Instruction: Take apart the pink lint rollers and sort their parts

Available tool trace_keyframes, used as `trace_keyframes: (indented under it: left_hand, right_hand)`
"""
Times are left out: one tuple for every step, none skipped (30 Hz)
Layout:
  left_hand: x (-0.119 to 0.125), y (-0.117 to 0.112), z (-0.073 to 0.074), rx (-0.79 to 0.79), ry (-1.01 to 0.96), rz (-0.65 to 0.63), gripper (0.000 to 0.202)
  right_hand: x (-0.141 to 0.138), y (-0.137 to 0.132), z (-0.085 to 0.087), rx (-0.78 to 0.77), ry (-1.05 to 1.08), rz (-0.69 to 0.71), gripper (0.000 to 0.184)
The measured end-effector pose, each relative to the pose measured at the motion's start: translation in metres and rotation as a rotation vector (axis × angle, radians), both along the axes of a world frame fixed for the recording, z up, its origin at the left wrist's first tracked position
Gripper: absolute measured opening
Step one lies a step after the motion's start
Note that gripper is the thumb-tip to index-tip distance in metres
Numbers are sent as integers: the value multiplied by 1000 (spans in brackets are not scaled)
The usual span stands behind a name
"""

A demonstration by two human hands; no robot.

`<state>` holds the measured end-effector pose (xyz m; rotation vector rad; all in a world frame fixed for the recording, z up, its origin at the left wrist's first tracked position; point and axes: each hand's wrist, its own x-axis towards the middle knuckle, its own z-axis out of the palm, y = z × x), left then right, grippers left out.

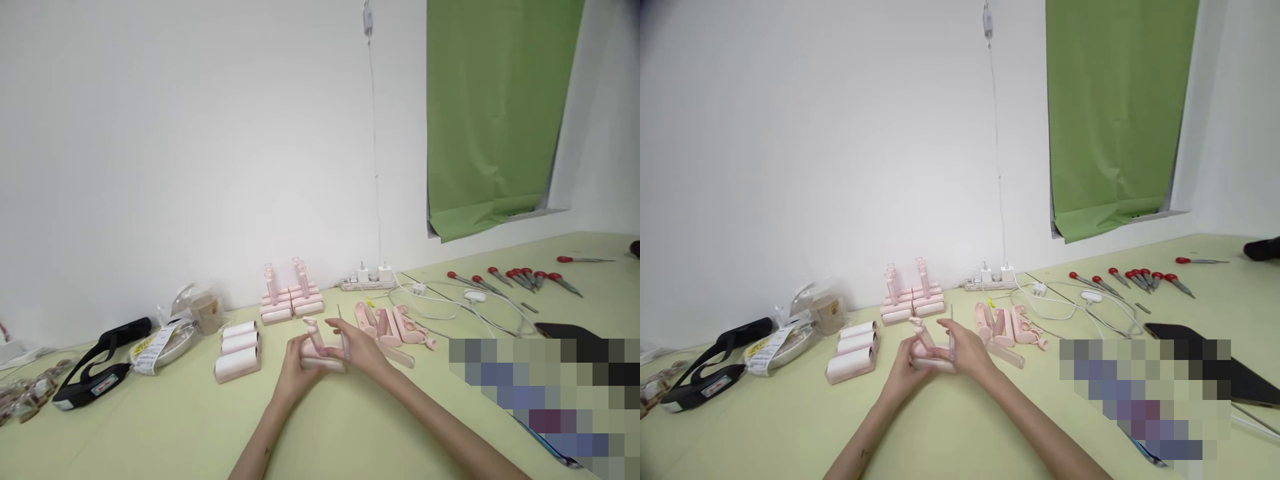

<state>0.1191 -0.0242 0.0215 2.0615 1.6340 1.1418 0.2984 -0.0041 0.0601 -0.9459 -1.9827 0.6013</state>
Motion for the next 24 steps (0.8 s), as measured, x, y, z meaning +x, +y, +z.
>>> trace_keyframes:
  left_hand:
    - [0, -3, -5, -12, -127, -28, 54]
    - [0, -4, -9, -31, -233, -42, 61]
    - [-1, -4, -12, -54, -302, -36, 67]
    - [-1, -4, -14, -71, -343, -20, 71]
    - [-1, -3, -15, -80, -367, 2, 76]
    - [0, -2, -16, -83, -374, 25, 80]
    - [1, -1, -16, -83, -368, 47, 83]
    - [2, -1, -16, -85, -357, 71, 85]
    - [2, -1, -16, -87, -341, 96, 86]
    - [2, -2, -15, -83, -318, 124, 87]
    - [2, -3, -14, -65, -288, 147, 88]
    - [1, -5, -11, -31, -259, 163, 89]
    - [-1, -8, -8, 11, -252, 170, 89]
    - [-4, -12, -3, 33, -295, 160, 89]
    - [-7, -16, 3, 27, -378, 135, 86]
    - [-9, -21, 10, -3, -479, 106, 79]
    - [-12, -26, 16, -78, -595, 51, 72]
    - [-14, -31, 22, -208, -713, -32, 67]
    - [-15, -36, 26, -376, -821, -137, 68]
    - [-17, -41, 28, -555, -917, -242, 70]
    - [-18, -45, 29, -717, -1008, -324, 68]
    - [-19, -48, 28, -853, -1101, -376, 62]
    - [-19, -50, 26, -940, -1174, -389, 52]
    - [-19, -51, 24, -965, -1215, -365, 42]
  right_hand:
    - [-8, 2, 1, -5, -5, 3, 52]
    - [-15, 4, 1, -8, -4, 12, 46]
    - [-20, 5, 0, -12, 3, 28, 38]
    - [-24, 5, -1, -13, 12, 45, 32]
    - [-27, 5, -1, -10, 22, 56, 29]
    - [-27, 4, -1, -3, 34, 56, 28]
    - [-27, 3, 1, 7, 52, 51, 27]
    - [-25, 1, 4, 20, 75, 42, 27]
    - [-23, -1, 8, 34, 100, 26, 27]
    - [-19, -3, 13, 52, 139, 6, 27]
    - [-15, -5, 18, 75, 192, -12, 27]
    - [-11, -8, 23, 100, 251, -20, 26]
    - [-7, -10, 26, 129, 306, -11, 24]
    - [-4, -13, 28, 159, 349, 22, 23]
    - [-1, -17, 28, 181, 375, 77, 22]
    - [1, -21, 27, 187, 369, 151, 22]
    - [3, -25, 25, 174, 331, 232, 23]
    - [3, -30, 24, 145, 273, 317, 24]
    - [4, -35, 23, 102, 199, 401, 26]
    - [5, -40, 23, 52, 113, 490, 28]
    - [6, -44, 25, 8, 24, 580, 30]
    - [8, -46, 28, -26, -55, 664, 32]
    - [11, -47, 32, -47, -106, 727, 36]
    - [14, -46, 36, -57, -128, 754, 38]
